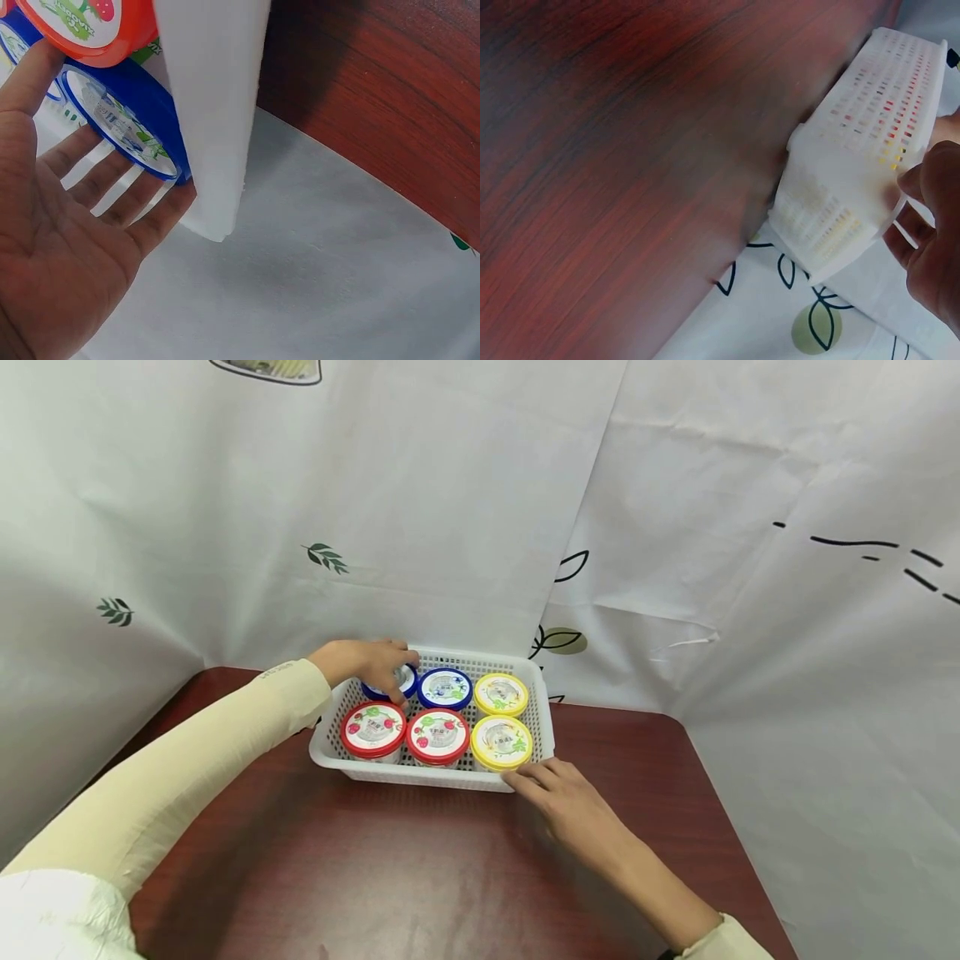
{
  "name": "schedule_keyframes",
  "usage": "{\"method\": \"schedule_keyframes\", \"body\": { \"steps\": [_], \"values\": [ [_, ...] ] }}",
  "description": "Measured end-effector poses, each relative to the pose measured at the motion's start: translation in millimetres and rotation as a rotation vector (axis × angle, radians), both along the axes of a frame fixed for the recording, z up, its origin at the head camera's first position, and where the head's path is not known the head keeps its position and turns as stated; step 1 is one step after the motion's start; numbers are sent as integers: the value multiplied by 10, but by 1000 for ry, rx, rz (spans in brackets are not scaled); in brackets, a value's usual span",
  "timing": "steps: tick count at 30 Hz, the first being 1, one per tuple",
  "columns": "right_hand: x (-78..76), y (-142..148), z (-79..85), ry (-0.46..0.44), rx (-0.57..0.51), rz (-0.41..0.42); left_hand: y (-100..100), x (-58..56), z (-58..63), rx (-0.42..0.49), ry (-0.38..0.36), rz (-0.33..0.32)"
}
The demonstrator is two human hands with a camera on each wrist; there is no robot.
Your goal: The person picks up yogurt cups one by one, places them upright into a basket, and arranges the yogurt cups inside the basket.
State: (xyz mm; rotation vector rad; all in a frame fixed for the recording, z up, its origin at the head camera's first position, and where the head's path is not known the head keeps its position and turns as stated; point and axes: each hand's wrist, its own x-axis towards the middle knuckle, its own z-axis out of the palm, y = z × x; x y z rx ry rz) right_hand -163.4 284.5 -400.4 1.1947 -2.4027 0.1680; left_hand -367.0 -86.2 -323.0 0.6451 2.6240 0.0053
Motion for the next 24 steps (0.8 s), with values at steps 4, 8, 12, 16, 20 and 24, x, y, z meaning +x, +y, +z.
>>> {"method": "schedule_keyframes", "body": {
  "steps": [4, 8, 12, 16, 20, 24],
  "values": [
    [2, 12, 7, 9, -1, -1, 8, 11, 3, 1, 9, -1],
    [4, 22, 8, 19, -4, 3, 16, 16, 6, 2, 16, -8],
    [7, 27, 5, 13, -6, 4, 16, 10, -2, 6, 12, -6],
    [4, 24, 4, 11, -6, 5, -2, 5, -6, 14, 11, -2],
    [-3, 17, 7, 17, -1, 8, -32, 10, -11, 22, 21, -9],
    [-10, 17, 5, 17, 9, 7, -53, 51, -15, 43, 29, -15]
  ]
}}
